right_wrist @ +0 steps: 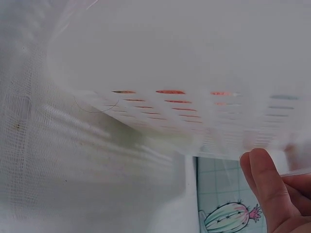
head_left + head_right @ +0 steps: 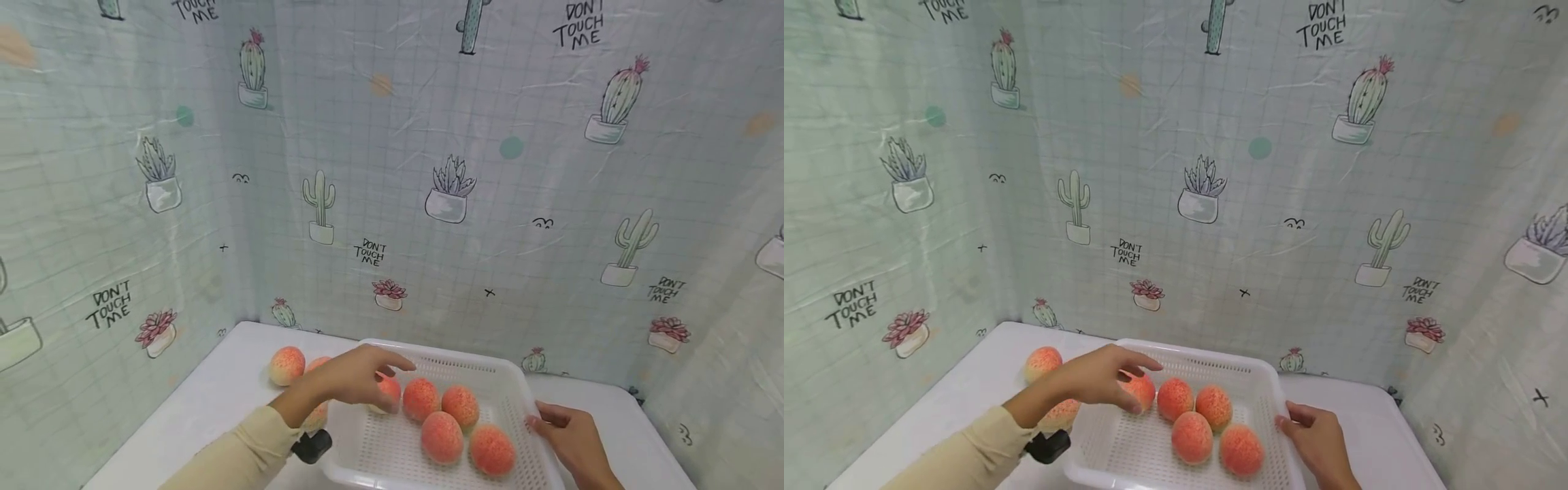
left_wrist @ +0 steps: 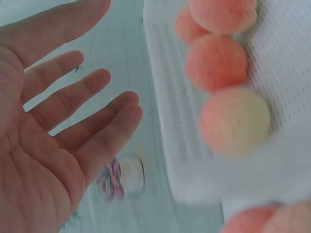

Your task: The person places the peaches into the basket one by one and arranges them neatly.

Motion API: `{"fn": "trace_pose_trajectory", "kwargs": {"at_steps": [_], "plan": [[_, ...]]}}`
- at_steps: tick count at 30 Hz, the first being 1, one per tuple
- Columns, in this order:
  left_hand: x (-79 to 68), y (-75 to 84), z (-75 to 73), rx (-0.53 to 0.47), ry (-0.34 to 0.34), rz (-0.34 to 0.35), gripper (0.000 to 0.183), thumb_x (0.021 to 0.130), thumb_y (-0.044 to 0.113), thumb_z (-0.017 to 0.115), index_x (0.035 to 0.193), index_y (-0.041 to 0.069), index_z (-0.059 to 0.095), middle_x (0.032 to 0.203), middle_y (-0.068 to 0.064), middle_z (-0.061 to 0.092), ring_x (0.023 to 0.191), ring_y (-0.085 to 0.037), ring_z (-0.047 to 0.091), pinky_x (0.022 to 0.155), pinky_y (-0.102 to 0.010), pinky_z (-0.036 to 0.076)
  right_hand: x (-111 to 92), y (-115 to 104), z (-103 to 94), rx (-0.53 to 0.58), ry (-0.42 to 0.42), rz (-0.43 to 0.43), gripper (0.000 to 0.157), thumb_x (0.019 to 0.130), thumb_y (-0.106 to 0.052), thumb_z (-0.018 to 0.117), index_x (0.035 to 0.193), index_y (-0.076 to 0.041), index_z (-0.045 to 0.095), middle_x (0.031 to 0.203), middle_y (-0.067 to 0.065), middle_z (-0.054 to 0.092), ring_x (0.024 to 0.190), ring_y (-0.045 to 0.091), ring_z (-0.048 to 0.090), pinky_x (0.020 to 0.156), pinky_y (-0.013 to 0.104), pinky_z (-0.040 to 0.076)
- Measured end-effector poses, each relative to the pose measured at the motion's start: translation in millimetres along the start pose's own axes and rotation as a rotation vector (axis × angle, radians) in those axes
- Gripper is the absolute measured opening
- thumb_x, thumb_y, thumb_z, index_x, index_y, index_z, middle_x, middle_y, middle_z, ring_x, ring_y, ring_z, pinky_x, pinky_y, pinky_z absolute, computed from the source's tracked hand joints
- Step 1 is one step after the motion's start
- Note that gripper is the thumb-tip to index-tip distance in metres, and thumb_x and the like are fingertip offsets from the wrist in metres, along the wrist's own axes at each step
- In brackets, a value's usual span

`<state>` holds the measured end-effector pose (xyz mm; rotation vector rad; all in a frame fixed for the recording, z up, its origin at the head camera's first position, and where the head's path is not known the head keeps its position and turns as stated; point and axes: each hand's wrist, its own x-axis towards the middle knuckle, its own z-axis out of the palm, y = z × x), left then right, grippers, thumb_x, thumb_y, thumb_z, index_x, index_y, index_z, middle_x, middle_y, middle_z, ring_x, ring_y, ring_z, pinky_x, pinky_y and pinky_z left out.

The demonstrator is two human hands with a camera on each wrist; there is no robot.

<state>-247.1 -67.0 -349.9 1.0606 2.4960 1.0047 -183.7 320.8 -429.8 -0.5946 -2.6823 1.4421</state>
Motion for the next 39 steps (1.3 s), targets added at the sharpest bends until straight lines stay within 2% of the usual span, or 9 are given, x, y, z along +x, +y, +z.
{"fn": "trace_pose_trajectory", "kwargs": {"at_steps": [3,8,13,18,23,27,30,35,39], "plan": [[-25.5,-19.2,-15.0,-0.055,0.054,-0.038,0.062,0.082,0.019,0.088,0.14,0.017,0.066,0.145,-0.005,0.065,0.131,-0.037,0.064,0.106,-0.048,0.055,1,1,-0.3,0.0,0.001,-0.013,0.061,0.091,-0.021,0.082,0.137,0.012,0.059,0.126,0.03,0.07,0.115,0.044,0.07,0.086,0.049,0.062],[-65.8,-55.9,-27.8,-0.037,0.171,-0.131,0.064,0.081,0.025,0.089,0.14,0.014,0.065,0.144,-0.012,0.065,0.129,-0.041,0.064,0.103,-0.058,0.054,1,1,1.7,-0.006,0.009,-0.02,0.059,0.092,-0.02,0.08,0.136,0.013,0.059,0.124,0.03,0.07,0.11,0.041,0.072,0.085,0.048,0.063],[-97.8,-96.5,-22.8,-0.066,0.253,-0.199,0.065,0.084,0.025,0.087,0.141,0.004,0.063,0.144,-0.021,0.063,0.129,-0.046,0.062,0.105,-0.058,0.053,1,1,3.1,-0.01,0.01,-0.004,0.058,0.093,-0.019,0.079,0.136,0.014,0.058,0.123,0.03,0.071,0.106,0.038,0.073,0.085,0.047,0.063],[-115.1,-127.7,-4.6,-0.11,0.335,-0.269,0.069,0.082,0.028,0.088,0.14,0.001,0.062,0.144,-0.02,0.063,0.129,-0.049,0.06,0.102,-0.056,0.055,0,0,2.6,-0.02,0.014,0.003,0.057,0.093,-0.019,0.079,0.135,0.014,0.058,0.121,0.029,0.072,0.101,0.033,0.075,0.084,0.046,0.063],[-112.9,-136.3,14.3,-0.142,0.432,-0.343,0.072,0.081,0.032,0.089,0.141,0.004,0.062,0.145,-0.017,0.063,0.129,-0.047,0.06,0.098,-0.054,0.057,0,1,2.7,-0.015,0.017,-0.004,0.059,0.092,-0.02,0.08,0.136,0.013,0.058,0.122,0.029,0.072,0.1,0.03,0.075,0.083,0.045,0.063],[-102.1,-136.8,27.6,-0.146,0.502,-0.405,0.07,0.076,0.031,0.092,0.137,0.008,0.066,0.14,-0.015,0.066,0.123,-0.04,0.065,0.095,-0.052,0.058,1,2,3.1,0.001,0.025,-0.011,0.059,0.092,-0.02,0.08,0.136,0.012,0.059,0.121,0.028,0.073,0.096,0.025,0.075,0.082,0.043,0.064],[-96.7,-138.1,36.1,-0.116,0.538,-0.428,0.071,0.074,0.031,0.094,0.135,0.008,0.067,0.14,-0.016,0.067,0.123,-0.037,0.065,0.097,-0.054,0.057,1,3,4.2,0.008,0.024,-0.014,0.058,0.092,-0.02,0.08,0.136,0.012,0.059,0.12,0.028,0.073,0.094,0.022,0.075,0.081,0.042,0.064],[-90.6,-139.2,44.6,-0.043,0.593,-0.455,0.072,0.071,0.033,0.095,0.134,0.008,0.069,0.141,-0.017,0.066,0.129,-0.035,0.063,0.103,-0.058,0.053,-1,3,3.1,0.017,0.016,-0.01,0.059,0.092,-0.021,0.08,0.136,0.012,0.058,0.119,0.027,0.073,0.093,0.022,0.075,0.08,0.042,0.064],[-88.4,-136.7,45.3,-0.032,0.623,-0.461,0.07,0.069,0.033,0.096,0.13,0.009,0.072,0.136,-0.014,0.07,0.118,-0.027,0.068,0.094,-0.048,0.058,-2,2,1.7,0.021,0.014,-0.014,0.06,0.092,-0.022,0.08,0.136,0.012,0.058,0.12,0.027,0.073,0.093,0.021,0.075,0.08,0.042,0.064]]}}
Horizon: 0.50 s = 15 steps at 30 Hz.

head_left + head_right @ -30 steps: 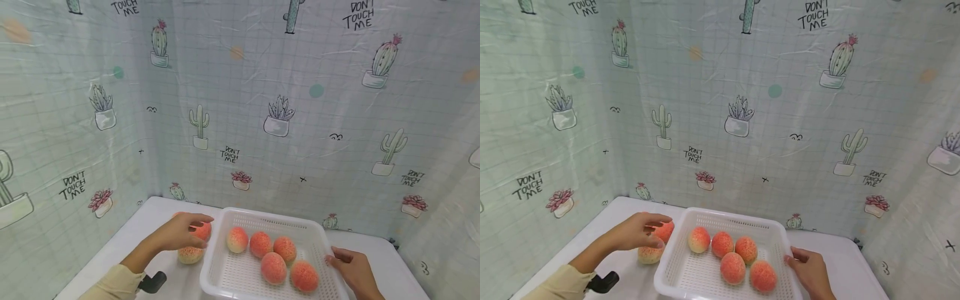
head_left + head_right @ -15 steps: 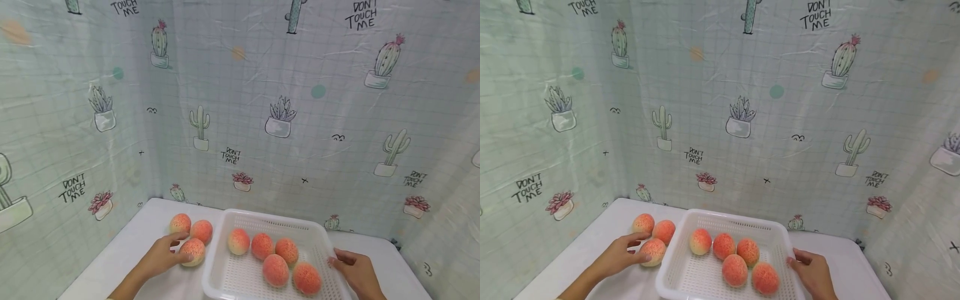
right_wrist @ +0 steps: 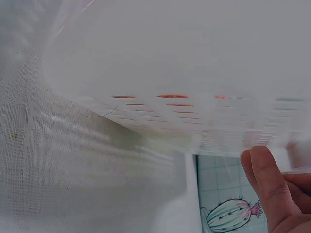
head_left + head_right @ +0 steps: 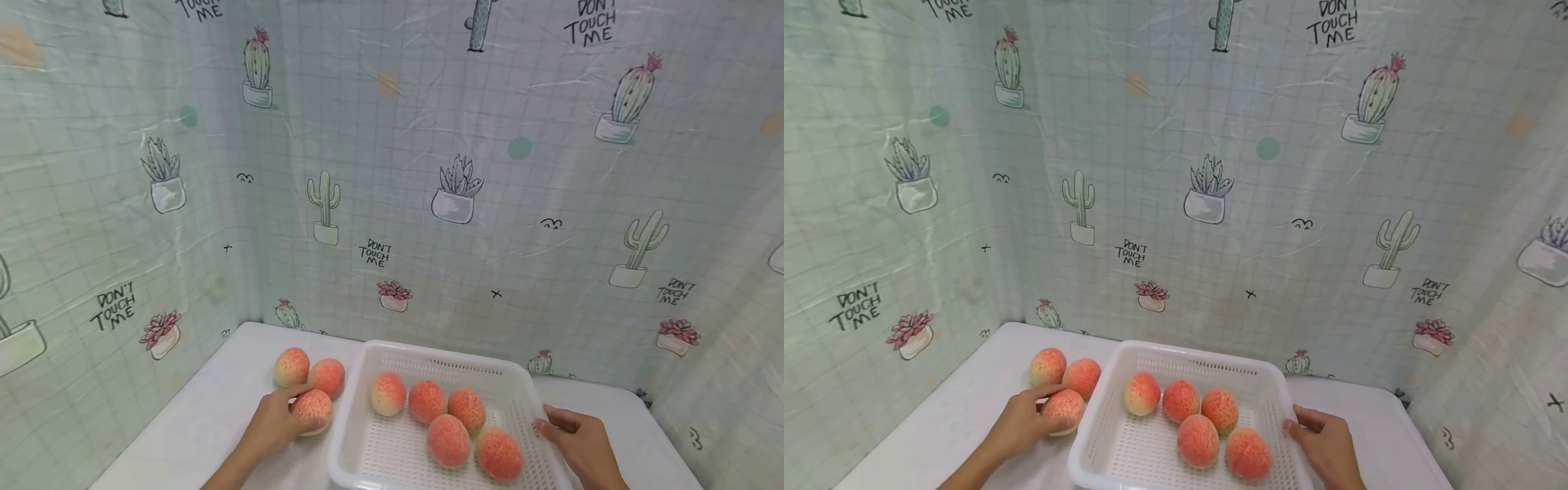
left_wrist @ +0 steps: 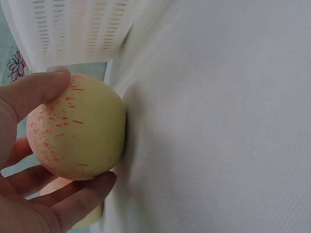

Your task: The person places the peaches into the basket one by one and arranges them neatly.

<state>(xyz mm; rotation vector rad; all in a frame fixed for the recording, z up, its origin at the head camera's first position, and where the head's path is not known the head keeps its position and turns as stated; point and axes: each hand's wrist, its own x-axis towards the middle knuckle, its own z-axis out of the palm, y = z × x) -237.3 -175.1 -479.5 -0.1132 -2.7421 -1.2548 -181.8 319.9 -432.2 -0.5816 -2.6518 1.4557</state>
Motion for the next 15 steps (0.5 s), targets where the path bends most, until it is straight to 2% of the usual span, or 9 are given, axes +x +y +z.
{"fn": "trace_pose_trajectory", "kwargs": {"at_steps": [5,11,15], "plan": [[-2.4,5.0,-3.6,-0.012,0.001,-0.019,0.07,0.067,0.033,0.097,0.128,0.01,0.073,0.129,-0.014,0.073,0.105,-0.019,0.068,0.084,-0.038,0.057,-1,0,0.7,-0.001,0.004,-0.005,0.058,0.093,-0.021,0.079,0.136,0.012,0.059,0.121,0.028,0.073,0.095,0.023,0.075,0.081,0.042,0.064],[-6.6,9.5,-9.3,-0.02,-0.007,-0.034,0.069,0.066,0.032,0.098,0.127,0.01,0.074,0.124,-0.014,0.075,0.1,-0.018,0.069,0.082,-0.037,0.058,0,0,1.1,0.002,-0.007,0.016,0.06,0.093,-0.021,0.079,0.138,0.012,0.057,0.126,0.03,0.07,0.101,0.031,0.076,0.082,0.043,0.064],[-10.2,16.6,-13.0,-0.057,-0.022,-0.067,0.069,0.066,0.032,0.098,0.128,0.012,0.074,0.117,-0.011,0.077,0.097,-0.018,0.07,0.075,-0.032,0.056,1,1,0.7,0.001,-0.004,0.029,0.06,0.094,-0.021,0.079,0.14,0.01,0.056,0.132,0.032,0.066,0.108,0.037,0.074,0.084,0.043,0.064]]}}
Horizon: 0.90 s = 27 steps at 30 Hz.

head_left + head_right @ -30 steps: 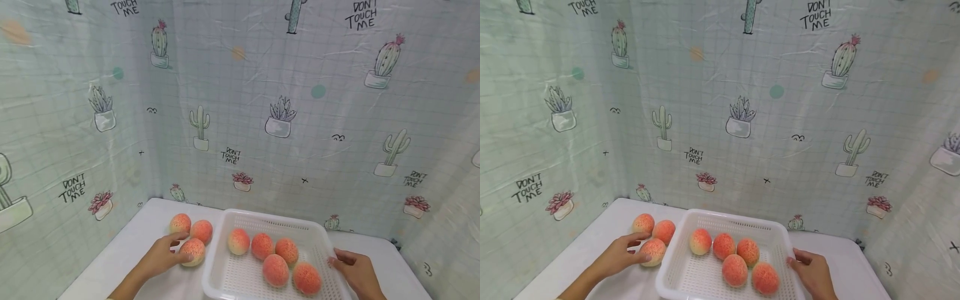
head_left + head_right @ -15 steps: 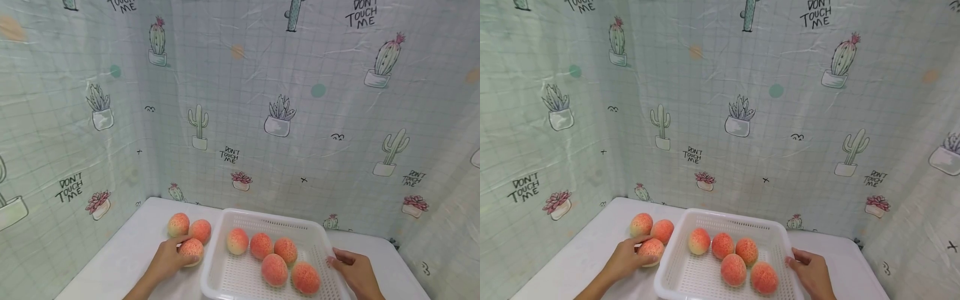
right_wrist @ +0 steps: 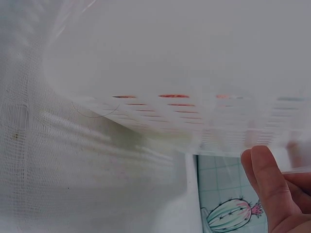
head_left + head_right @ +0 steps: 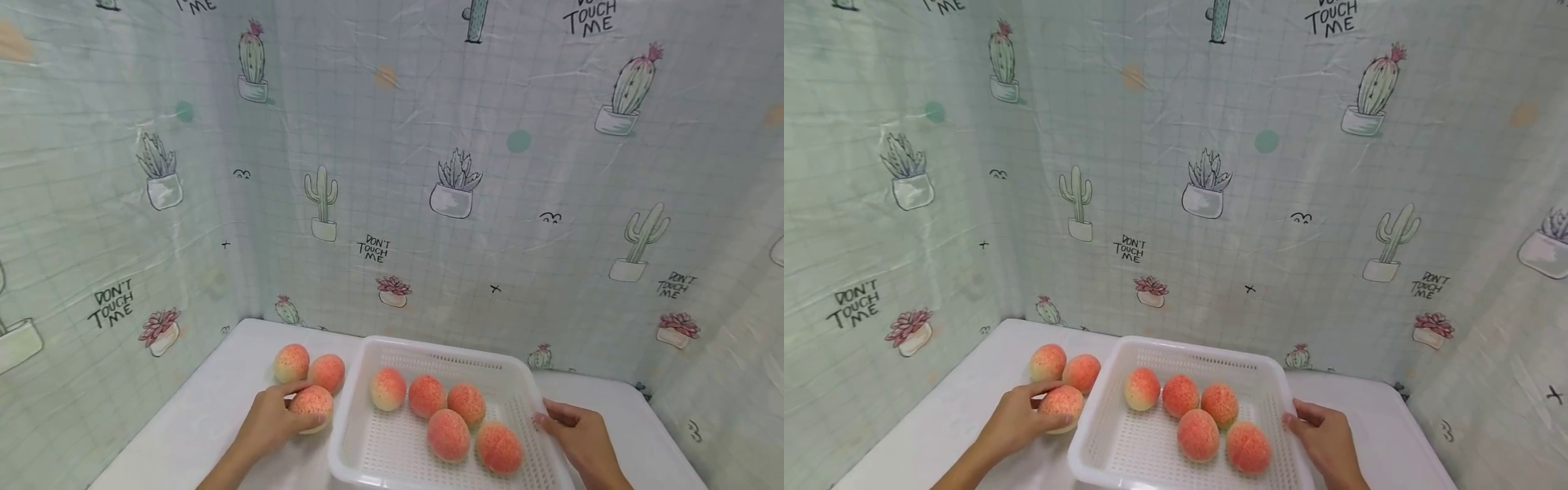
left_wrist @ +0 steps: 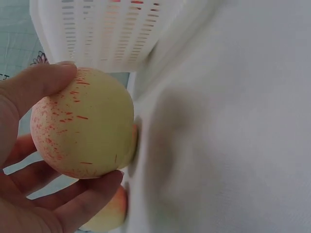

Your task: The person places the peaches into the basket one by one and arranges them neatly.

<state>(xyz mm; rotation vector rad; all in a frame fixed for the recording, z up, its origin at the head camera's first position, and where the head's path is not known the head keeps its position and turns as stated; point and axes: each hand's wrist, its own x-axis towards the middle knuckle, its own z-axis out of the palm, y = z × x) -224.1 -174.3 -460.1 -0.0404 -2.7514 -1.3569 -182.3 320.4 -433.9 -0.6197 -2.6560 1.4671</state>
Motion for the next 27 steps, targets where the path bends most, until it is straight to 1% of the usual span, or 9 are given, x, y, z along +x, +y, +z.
{"fn": "trace_pose_trajectory", "kwargs": {"at_steps": [3,5,9,11,15,19,23,27], "plan": [[-3.8,5.7,-5.5,-0.014,-0.007,0.001,0.067,0.066,0.033,0.098,0.127,0.014,0.074,0.118,-0.008,0.077,0.101,-0.02,0.071,0.074,-0.031,0.056,1,1,-0.3,0.002,-0.004,-0.001,0.062,0.093,-0.022,0.08,0.14,0.01,0.056,0.132,0.032,0.065,0.109,0.039,0.073,0.083,0.044,0.064],[-5.9,8.7,-10.3,-0.013,-0.011,0.023,0.066,0.067,0.033,0.097,0.125,0.014,0.075,0.12,-0.008,0.076,0.105,-0.023,0.071,0.076,-0.032,0.057,1,2,-0.3,0.002,-0.004,0.0,0.061,0.093,-0.022,0.08,0.14,0.01,0.056,0.133,0.032,0.065,0.109,0.038,0.073,0.084,0.044,0.064],[-8.7,15.1,-20.4,-0.01,-0.022,0.035,0.066,0.068,0.034,0.096,0.126,0.014,0.074,0.123,-0.008,0.075,0.11,-0.025,0.071,0.077,-0.031,0.057,1,1,0.3,0.004,-0.008,0.005,0.061,0.094,-0.021,0.078,0.141,0.009,0.055,0.136,0.032,0.063,0.107,0.035,0.074,0.086,0.045,0.063],[-10.1,19.0,-24.9,-0.012,-0.027,0.021,0.067,0.069,0.036,0.096,0.128,0.015,0.073,0.126,-0.008,0.074,0.111,-0.025,0.07,0.076,-0.03,0.056,1,1,0.7,0.005,-0.009,0.005,0.059,0.095,-0.02,0.077,0.142,0.009,0.055,0.138,0.032,0.062,0.107,0.033,0.075,0.088,0.045,0.062],[-12.2,26.3,-32.6,-0.008,-0.032,0.02,0.072,0.07,0.038,0.096,0.132,0.012,0.071,0.129,-0.012,0.072,0.113,-0.027,0.069,0.075,-0.032,0.057,0,-1,0.7,0.007,-0.008,-0.005,0.058,0.095,-0.018,0.077,0.142,0.009,0.055,0.138,0.031,0.062,0.107,0.031,0.075,0.088,0.045,0.062],[-13.0,32.7,-35.5,-0.035,-0.037,0.014,0.073,0.07,0.038,0.096,0.133,0.013,0.07,0.13,-0.013,0.072,0.113,-0.025,0.07,0.076,-0.03,0.058,1,-1,-0.3,0.007,-0.009,-0.013,0.058,0.095,-0.02,0.077,0.14,0.01,0.056,0.134,0.031,0.065,0.108,0.033,0.074,0.086,0.044,0.063],[-13.2,39.0,-35.2,-0.077,-0.048,0.009,0.072,0.07,0.037,0.096,0.133,0.016,0.07,0.129,-0.01,0.073,0.114,-0.024,0.07,0.076,-0.029,0.058,1,-1,-1.3,0.013,-0.011,-0.02,0.061,0.094,-0.023,0.079,0.139,0.01,0.057,0.131,0.031,0.066,0.108,0.034,0.074,0.084,0.043,0.063],[-14.1,45.6,-34.6,-0.107,-0.066,0.008,0.071,0.069,0.036,0.096,0.133,0.017,0.071,0.126,-0.008,0.074,0.11,-0.022,0.07,0.075,-0.03,0.058,1,0,-1.9,0.023,-0.009,-0.021,0.064,0.092,-0.026,0.081,0.139,0.01,0.057,0.131,0.031,0.067,0.109,0.035,0.075,0.084,0.042,0.063]]}}
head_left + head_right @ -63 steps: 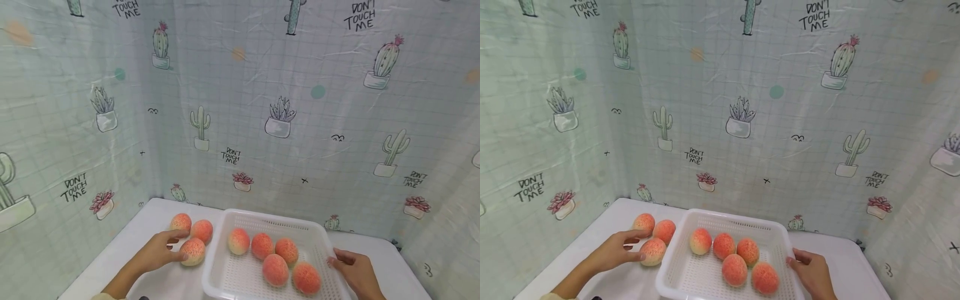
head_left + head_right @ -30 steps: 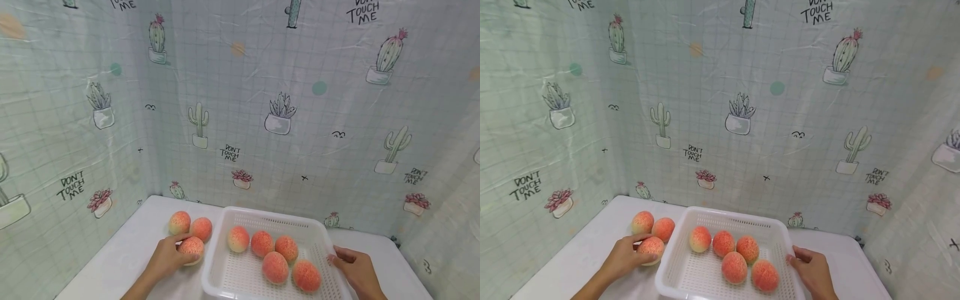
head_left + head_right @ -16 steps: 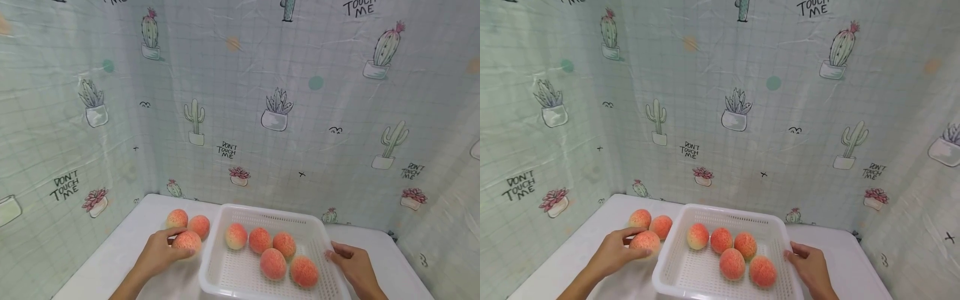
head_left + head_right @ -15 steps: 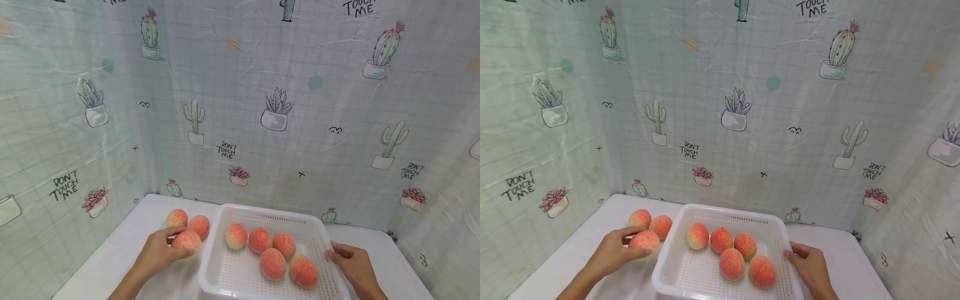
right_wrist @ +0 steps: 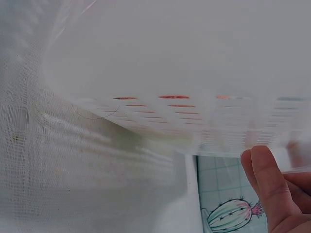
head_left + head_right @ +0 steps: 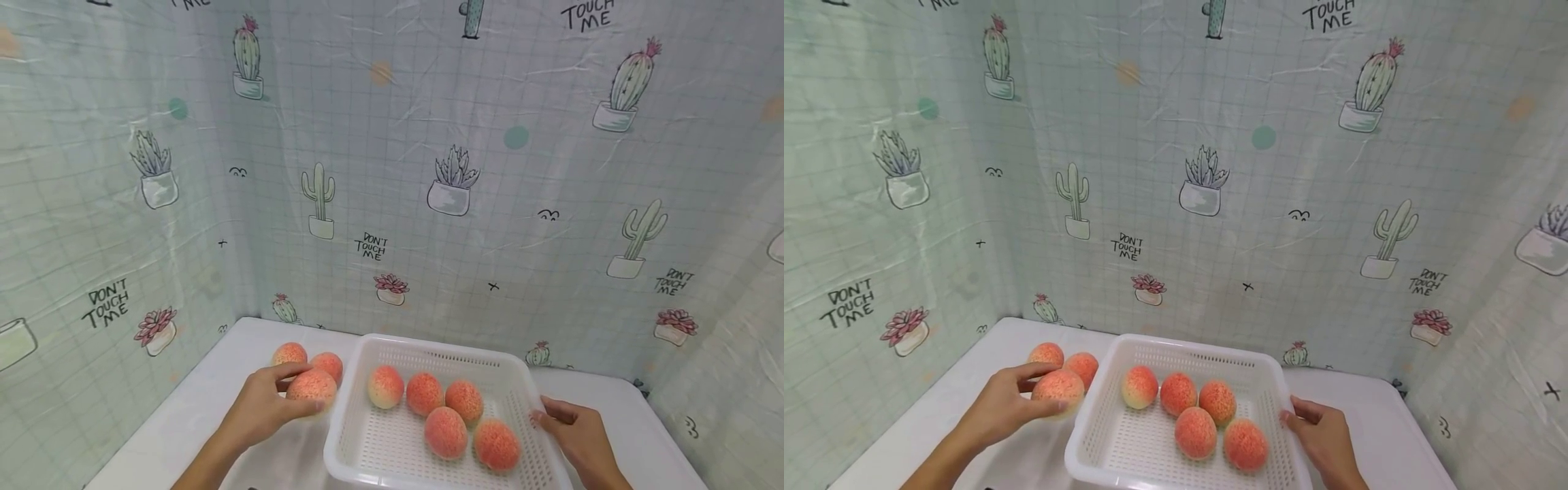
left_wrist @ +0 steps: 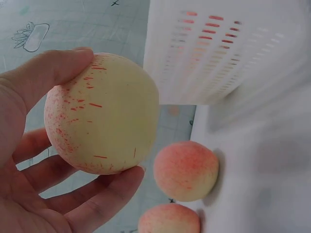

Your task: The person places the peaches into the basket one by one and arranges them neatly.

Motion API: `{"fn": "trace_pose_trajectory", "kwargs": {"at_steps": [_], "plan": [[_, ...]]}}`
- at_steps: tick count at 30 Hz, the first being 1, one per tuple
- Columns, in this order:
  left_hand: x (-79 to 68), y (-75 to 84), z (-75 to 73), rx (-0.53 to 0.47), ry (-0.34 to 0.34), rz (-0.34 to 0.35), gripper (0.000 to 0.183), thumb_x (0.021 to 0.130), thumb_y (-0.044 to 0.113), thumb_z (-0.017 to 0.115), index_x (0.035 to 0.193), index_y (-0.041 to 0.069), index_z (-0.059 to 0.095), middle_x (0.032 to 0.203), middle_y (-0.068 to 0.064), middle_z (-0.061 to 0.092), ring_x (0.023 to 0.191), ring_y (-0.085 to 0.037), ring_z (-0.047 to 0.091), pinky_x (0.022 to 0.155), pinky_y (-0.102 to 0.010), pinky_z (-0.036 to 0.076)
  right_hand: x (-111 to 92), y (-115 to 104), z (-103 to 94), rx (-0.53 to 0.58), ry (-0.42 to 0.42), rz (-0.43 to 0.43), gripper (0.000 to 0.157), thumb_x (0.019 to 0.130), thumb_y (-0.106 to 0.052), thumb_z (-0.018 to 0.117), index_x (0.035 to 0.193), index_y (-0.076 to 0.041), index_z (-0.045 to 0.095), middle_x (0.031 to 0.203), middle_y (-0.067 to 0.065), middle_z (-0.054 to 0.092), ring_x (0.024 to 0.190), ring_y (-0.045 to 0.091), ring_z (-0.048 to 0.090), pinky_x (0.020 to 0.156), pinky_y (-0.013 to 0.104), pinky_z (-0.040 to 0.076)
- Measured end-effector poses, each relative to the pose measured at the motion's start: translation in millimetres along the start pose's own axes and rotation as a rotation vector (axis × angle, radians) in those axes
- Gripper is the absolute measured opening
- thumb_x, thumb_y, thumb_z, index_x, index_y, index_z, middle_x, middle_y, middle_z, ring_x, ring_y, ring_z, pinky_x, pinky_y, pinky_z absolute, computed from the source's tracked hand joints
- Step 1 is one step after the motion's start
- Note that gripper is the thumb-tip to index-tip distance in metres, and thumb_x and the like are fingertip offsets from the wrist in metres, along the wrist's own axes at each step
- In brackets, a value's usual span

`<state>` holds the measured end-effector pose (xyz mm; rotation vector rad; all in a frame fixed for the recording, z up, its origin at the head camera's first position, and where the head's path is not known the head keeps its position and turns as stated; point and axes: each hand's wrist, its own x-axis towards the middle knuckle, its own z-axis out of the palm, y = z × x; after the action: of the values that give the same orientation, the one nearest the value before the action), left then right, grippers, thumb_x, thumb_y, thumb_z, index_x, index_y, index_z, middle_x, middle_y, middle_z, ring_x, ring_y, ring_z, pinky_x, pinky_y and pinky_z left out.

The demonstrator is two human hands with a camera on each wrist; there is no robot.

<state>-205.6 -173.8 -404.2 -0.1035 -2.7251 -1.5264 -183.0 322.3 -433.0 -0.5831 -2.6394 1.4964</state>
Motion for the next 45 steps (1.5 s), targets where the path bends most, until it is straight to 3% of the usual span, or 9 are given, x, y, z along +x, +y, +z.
{"fn": "trace_pose_trajectory", "kwargs": {"at_steps": [17,29,36,42,45], "plan": [[-5.7,17.2,0.1,0.043,0.006,0.042,0.074,0.066,0.04,0.098,0.131,0.017,0.072,0.137,-0.009,0.068,0.115,-0.024,0.068,0.075,-0.031,0.058,-1,1,3.4,0.006,0.012,0.016,0.06,0.093,-0.02,0.08,0.139,0.011,0.057,0.132,0.032,0.066,0.113,0.041,0.072,0.084,0.044,0.063],[-8.7,23.5,0.8,0.022,-0.002,0.054,0.072,0.065,0.037,0.098,0.13,0.018,0.073,0.137,-0.009,0.068,0.114,-0.023,0.07,0.075,-0.031,0.059,-2,0,4.1,-0.01,0.012,0.03,0.059,0.094,-0.018,0.078,0.14,0.011,0.055,0.135,0.033,0.063,0.117,0.045,0.069,0.086,0.046,0.063],[-13.0,30.1,0.8,-0.009,-0.025,0.081,0.07,0.066,0.034,0.098,0.13,0.018,0.073,0.14,-0.012,0.066,0.113,-0.023,0.071,0.073,-0.031,0.059,-1,0,2.4,0.004,0.015,0.018,0.061,0.093,-0.021,0.08,0.139,0.01,0.057,0.132,0.032,0.066,0.113,0.041,0.072,0.084,0.043,0.063],[-14.4,35.3,2.1,-0.045,-0.052,0.099,0.066,0.067,0.031,0.098,0.129,0.021,0.073,0.128,-0.007,0.072,0.107,-0.019,0.072,0.071,-0.03,0.059,-1,-1,1.2,0.011,0.011,0.008,0.063,0.092,-0.024,0.082,0.139,0.01,0.057,0.132,0.032,0.066,0.111,0.038,0.073,0.084,0.043,0.063],[-14.9,37.4,2.5,-0.056,-0.054,0.105,0.065,0.067,0.03,0.098,0.127,0.022,0.074,0.132,-0.005,0.07,0.107,-0.019,0.071,0.071,-0.029,0.058,-1,-1,1.2,0.012,0.009,0.003,0.063,0.092,-0.023,0.081,0.139,0.01,0.057,0.132,0.032,0.066,0.109,0.036,0.074,0.084,0.043,0.063]]}}
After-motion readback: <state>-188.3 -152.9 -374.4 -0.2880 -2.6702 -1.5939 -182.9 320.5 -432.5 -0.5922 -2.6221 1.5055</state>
